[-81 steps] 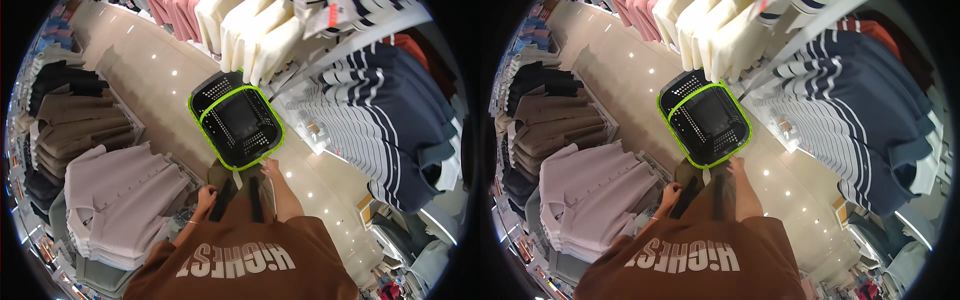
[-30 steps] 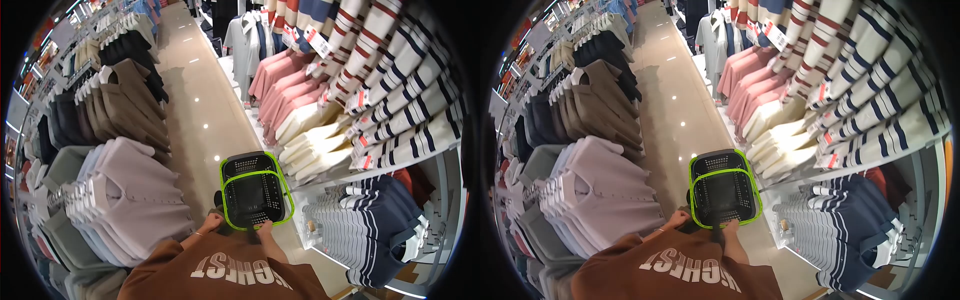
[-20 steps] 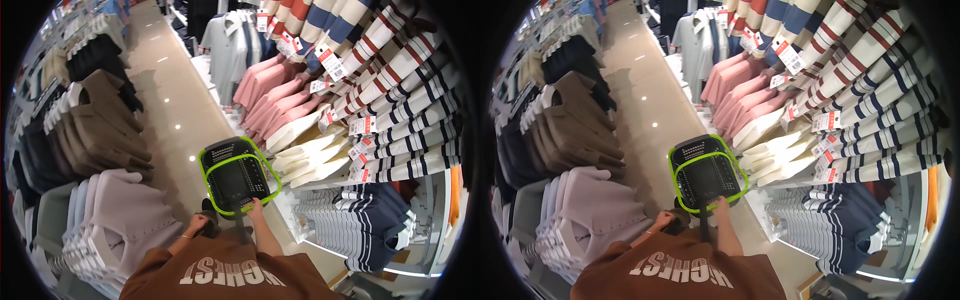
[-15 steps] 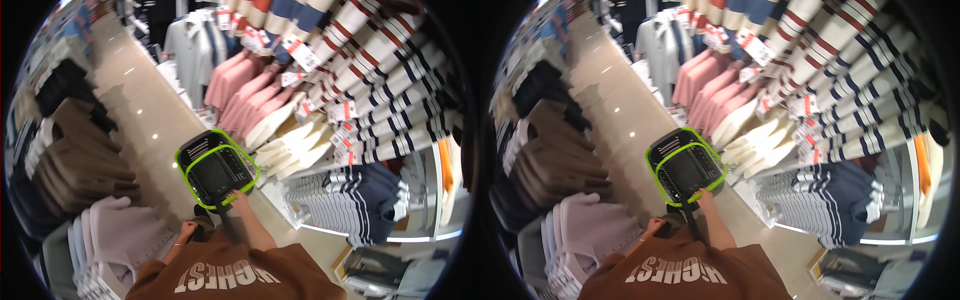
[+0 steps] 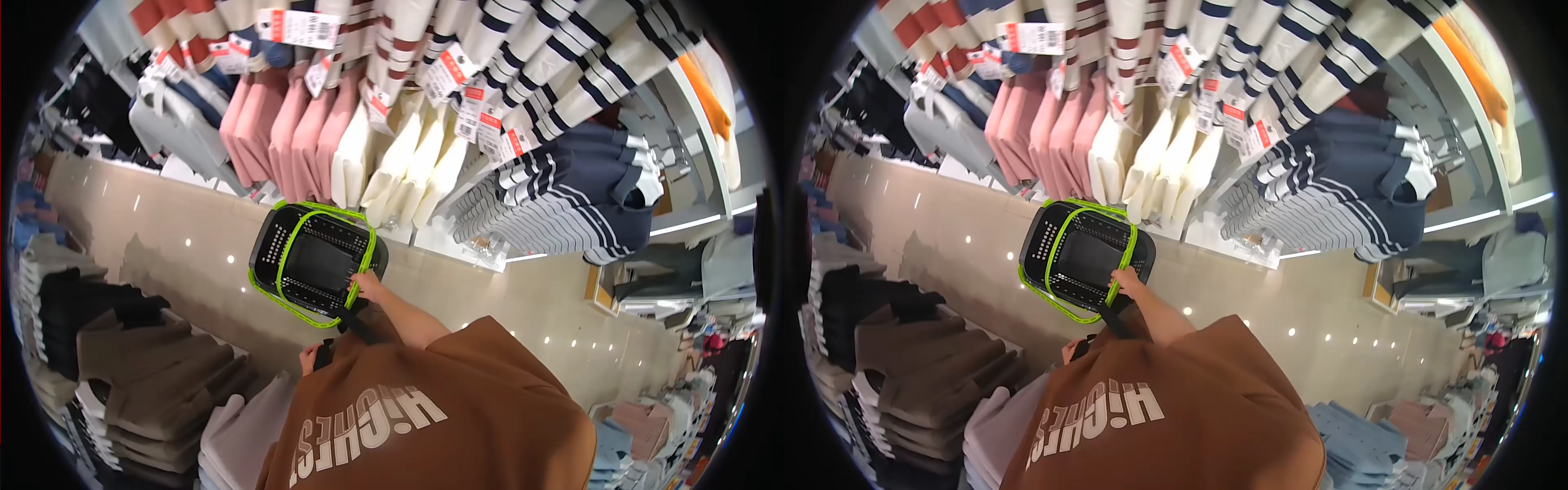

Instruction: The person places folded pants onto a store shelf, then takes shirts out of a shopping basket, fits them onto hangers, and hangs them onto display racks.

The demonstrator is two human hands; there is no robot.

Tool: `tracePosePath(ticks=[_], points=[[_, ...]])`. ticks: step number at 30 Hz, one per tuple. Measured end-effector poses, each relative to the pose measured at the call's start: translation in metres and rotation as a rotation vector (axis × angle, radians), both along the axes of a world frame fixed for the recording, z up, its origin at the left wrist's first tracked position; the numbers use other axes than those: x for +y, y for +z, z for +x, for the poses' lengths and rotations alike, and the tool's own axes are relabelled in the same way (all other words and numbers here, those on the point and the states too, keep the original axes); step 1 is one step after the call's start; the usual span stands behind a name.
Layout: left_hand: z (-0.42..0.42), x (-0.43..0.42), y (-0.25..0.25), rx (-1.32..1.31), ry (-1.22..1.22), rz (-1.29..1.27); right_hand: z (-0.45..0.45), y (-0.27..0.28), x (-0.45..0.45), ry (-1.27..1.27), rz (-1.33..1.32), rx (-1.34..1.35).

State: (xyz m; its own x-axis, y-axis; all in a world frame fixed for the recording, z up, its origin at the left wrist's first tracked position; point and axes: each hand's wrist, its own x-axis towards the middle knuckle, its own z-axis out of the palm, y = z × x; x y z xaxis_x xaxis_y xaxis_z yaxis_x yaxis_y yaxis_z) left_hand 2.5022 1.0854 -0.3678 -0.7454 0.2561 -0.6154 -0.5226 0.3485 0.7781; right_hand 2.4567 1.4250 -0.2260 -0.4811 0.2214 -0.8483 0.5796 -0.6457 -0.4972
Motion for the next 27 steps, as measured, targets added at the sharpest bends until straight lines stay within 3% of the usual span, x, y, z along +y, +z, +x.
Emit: tracePosePath(ticks=[1,4,6,7,13,18,23,25,27], points=[[-0.004,-0.008,-0.016,0.027,-0.013,0.001,0.002,-0.002,0.004,0.010,0.015,-0.017],[-0.026,0.022,0.069,-0.057,0.132,0.100,-0.001,-0.002,0.014,0.050,0.025,-0.054],[-0.043,0.039,0.090,-0.049,0.165,-0.052,-0.004,0.002,0.019,0.028,0.039,-0.081],[-0.051,0.045,0.093,-0.042,0.186,-0.125,-0.003,-0.003,0.022,0.033,0.034,-0.089],[-0.082,0.033,0.090,-0.008,0.058,0.040,-0.007,-0.019,0.017,0.060,0.063,-0.125],[-0.091,0.008,0.059,-0.041,-0.036,0.015,-0.021,-0.042,-0.005,-0.044,0.104,-0.088],[-0.137,-0.013,0.118,-0.097,-0.077,0.029,-0.034,-0.082,-0.049,-0.116,0.332,0.133],[-0.163,-0.031,0.126,-0.135,-0.055,0.031,-0.034,-0.061,-0.070,-0.252,0.067,0.171],[-0.199,-0.059,0.117,-0.179,-0.097,0.044,-0.043,-0.029,-0.094,-0.247,-0.014,0.042]])
